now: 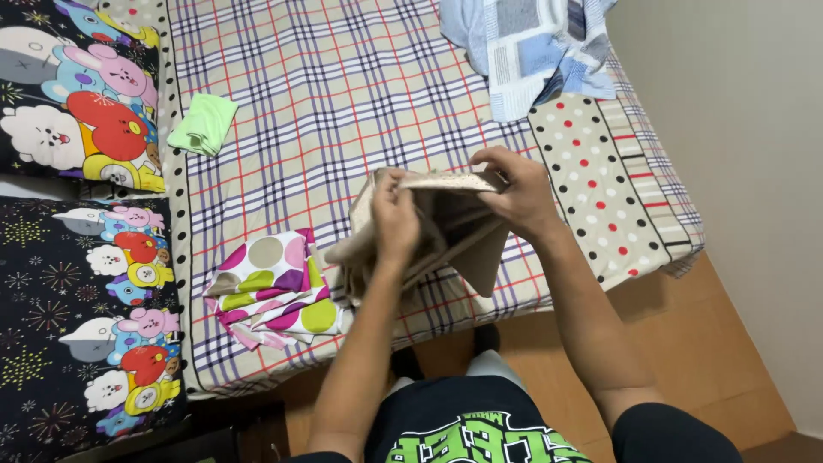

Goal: Fold various pieces of clothing on a bed and store them in a closet.

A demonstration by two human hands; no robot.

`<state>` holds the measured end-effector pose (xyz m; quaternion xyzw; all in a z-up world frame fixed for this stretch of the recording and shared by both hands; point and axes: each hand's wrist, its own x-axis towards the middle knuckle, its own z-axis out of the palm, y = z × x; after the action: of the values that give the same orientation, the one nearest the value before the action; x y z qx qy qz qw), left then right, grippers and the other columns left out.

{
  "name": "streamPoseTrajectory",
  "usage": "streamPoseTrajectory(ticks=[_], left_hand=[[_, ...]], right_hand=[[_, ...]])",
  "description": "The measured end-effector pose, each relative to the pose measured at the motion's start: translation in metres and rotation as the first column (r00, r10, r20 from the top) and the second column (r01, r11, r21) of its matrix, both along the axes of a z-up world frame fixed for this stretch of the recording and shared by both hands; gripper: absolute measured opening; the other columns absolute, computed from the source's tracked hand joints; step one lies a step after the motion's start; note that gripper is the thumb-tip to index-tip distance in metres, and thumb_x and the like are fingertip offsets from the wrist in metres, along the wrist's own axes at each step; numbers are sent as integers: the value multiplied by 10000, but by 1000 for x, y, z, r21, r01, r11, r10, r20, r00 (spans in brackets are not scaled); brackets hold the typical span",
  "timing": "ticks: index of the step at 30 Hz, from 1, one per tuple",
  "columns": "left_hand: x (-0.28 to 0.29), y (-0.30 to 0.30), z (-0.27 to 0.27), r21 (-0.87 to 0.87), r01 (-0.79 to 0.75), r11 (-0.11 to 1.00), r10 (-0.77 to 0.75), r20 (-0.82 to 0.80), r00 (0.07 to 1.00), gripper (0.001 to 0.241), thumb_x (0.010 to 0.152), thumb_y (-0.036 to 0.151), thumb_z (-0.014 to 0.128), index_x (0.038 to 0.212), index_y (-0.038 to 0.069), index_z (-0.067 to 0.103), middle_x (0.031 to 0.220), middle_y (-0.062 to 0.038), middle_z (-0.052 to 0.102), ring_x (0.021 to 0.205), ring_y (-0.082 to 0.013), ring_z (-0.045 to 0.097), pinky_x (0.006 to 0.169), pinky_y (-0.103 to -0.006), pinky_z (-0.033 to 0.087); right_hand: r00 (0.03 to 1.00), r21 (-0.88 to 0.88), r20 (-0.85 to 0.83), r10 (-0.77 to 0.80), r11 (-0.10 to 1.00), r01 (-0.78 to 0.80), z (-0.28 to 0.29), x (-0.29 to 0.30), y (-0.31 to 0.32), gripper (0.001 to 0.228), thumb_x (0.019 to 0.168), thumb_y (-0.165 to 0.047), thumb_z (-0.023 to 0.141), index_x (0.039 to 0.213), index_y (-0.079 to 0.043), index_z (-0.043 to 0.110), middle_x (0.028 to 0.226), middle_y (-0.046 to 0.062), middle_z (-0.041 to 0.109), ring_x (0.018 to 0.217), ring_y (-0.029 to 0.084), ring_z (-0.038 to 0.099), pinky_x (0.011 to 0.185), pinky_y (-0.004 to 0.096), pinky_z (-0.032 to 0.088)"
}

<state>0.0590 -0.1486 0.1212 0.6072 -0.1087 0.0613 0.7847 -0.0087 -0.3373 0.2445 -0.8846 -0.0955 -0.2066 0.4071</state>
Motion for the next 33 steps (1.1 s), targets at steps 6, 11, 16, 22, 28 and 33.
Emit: streamPoseTrajectory(ticks=[6, 11, 16, 22, 28, 33], left_hand=[[-1, -6, 171, 20, 152, 988, -153, 223, 963, 163, 997, -41, 621, 1138, 28, 576, 906, -19, 638, 765, -70, 589, 654, -238, 456], [4, -27, 223, 857, -135, 497, -285, 308, 908, 539, 745, 36, 809, 1237, 94, 595, 812, -162, 607, 760, -336, 595, 661, -430, 466], [67, -28, 119, 882, -326, 341, -58, 366, 929, 454, 708, -43, 694, 1143, 86, 717, 1061, -168, 684, 1003, -379, 642, 829, -483, 514], [98, -12, 124, 524, -644, 558, 321, 579, 749, 201, 759, -61, 502, 837, -43, 687, 771, -258, 631, 695, -394, 632, 655, -482, 472], [122, 32, 173, 277, -804, 526, 214, 871, 441, 144, 808, -109, 519, 833, -34, 640, 854, -179, 668, 768, -323, 632, 721, -395, 480], [114, 66, 154, 451, -741, 499, 290, 718, 632, 107, 858, -111, 519, 877, -50, 605, 804, -159, 641, 752, -257, 605, 682, -367, 446]], right_hand=[[998, -139, -39, 43, 989, -48, -22, 10, -62, 540, 692, 0, 740, 1225, -53, 671, 1063, 154, 723, 977, 315, 685, 844, 391, 529], [936, -186, 326, -130, 962, 199, 46, 41, -201, 265, 878, -10, 657, 1133, -37, 723, 962, 145, 645, 869, 279, 646, 768, 372, 509], [706, -137, 677, -207, 907, 397, 124, 31, -291, 256, 964, 47, 502, 1128, 68, 697, 1048, 193, 631, 888, 278, 651, 662, 356, 443], [795, -399, 555, -244, 761, 512, 77, 57, -391, 297, 863, 26, 493, 1029, 4, 738, 980, 170, 636, 871, 336, 631, 684, 420, 470], [697, -181, 628, -348, 805, 565, 48, 74, -447, 182, 945, 30, 548, 967, 22, 728, 976, 143, 714, 965, 288, 697, 776, 401, 519], [754, -172, 504, -421, 807, 565, 36, 79, -464, 188, 861, 62, 513, 894, 51, 698, 850, 143, 728, 782, 212, 697, 690, 309, 502]])
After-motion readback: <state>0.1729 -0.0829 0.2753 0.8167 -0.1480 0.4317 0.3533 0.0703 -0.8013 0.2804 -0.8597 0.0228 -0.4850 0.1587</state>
